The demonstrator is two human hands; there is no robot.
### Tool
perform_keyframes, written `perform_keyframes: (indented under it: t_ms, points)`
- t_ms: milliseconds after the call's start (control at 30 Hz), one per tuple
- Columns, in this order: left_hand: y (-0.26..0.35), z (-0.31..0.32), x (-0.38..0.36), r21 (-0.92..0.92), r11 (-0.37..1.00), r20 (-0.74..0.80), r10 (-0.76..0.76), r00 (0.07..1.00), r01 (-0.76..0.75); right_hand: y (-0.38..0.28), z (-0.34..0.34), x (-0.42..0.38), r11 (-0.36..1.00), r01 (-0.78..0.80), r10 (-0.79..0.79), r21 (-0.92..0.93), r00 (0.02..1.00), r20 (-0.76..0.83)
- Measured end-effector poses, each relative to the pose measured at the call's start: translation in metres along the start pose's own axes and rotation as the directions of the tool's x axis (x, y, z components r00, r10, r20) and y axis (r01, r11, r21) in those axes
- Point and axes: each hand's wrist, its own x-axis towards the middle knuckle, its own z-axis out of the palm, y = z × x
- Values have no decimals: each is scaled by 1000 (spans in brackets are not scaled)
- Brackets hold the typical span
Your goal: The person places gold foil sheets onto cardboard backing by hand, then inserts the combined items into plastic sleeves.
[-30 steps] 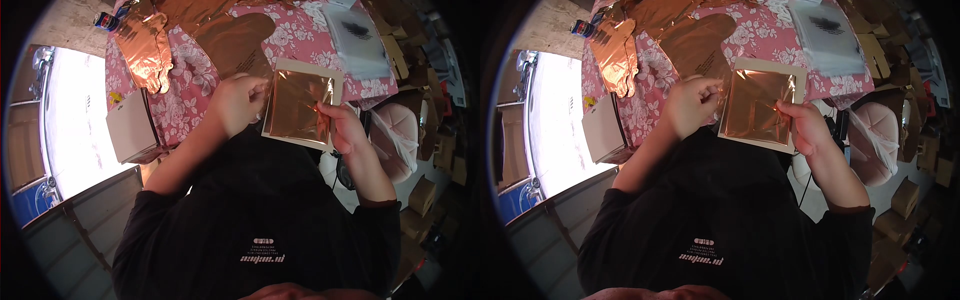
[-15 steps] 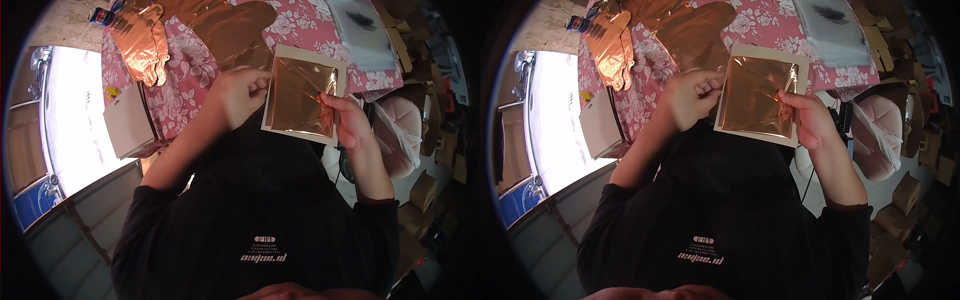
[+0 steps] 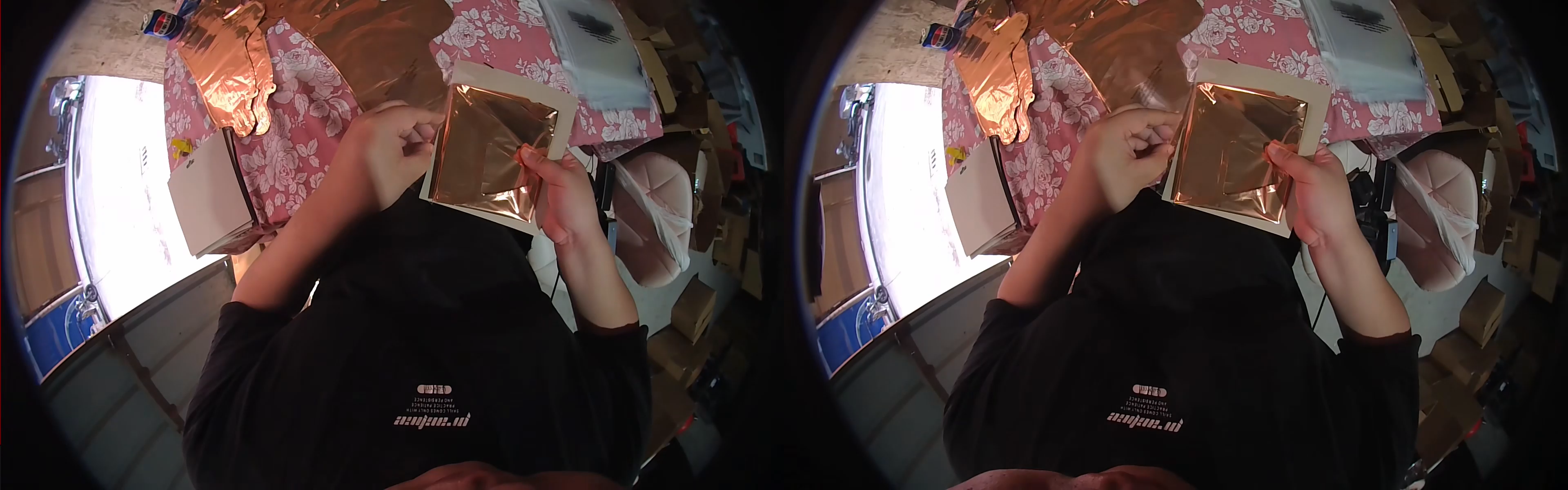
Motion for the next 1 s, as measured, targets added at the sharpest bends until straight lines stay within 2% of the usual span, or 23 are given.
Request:
perform_keyframes:
  t_ms: [67, 200, 333, 467, 533, 700, 867, 1000]
  points:
    - [3, 1, -1, 65, 994, -8, 85, 996, -84, -1, 4, -2, 999, -32, 32, 17, 999, -6]
    - [4, 3, -5, 10, 999, 1, 37, 999, -37, 0, 21, -11, 997, 38, -35, 61, 999, -41]
    - [8, 1, -6, 100, 993, -30, 66, 997, -63, 3, 27, -15, 990, 109, -105, 92, 993, -46]
    - [9, -2, -8, 152, 983, -36, 107, 994, -100, 7, 17, -13, 993, 109, -108, 55, 994, -10]
    - [10, -2, -7, 139, 985, -60, 108, 992, -99, 8, 16, -13, 990, 142, -142, -2, 989, -34]
    - [5, 0, -6, 98, 990, -95, 111, 989, -101, 7, 13, -19, 993, 120, -119, 19, 992, -36]
    - [6, 1, -6, 105, 993, -22, 63, 998, -60, 10, 11, -26, 993, 104, -101, 59, 993, -55]
    - [4, 3, -6, 106, 991, -22, 80, 997, -77, 16, 3, -30, 992, 109, -103, 64, 991, -86]
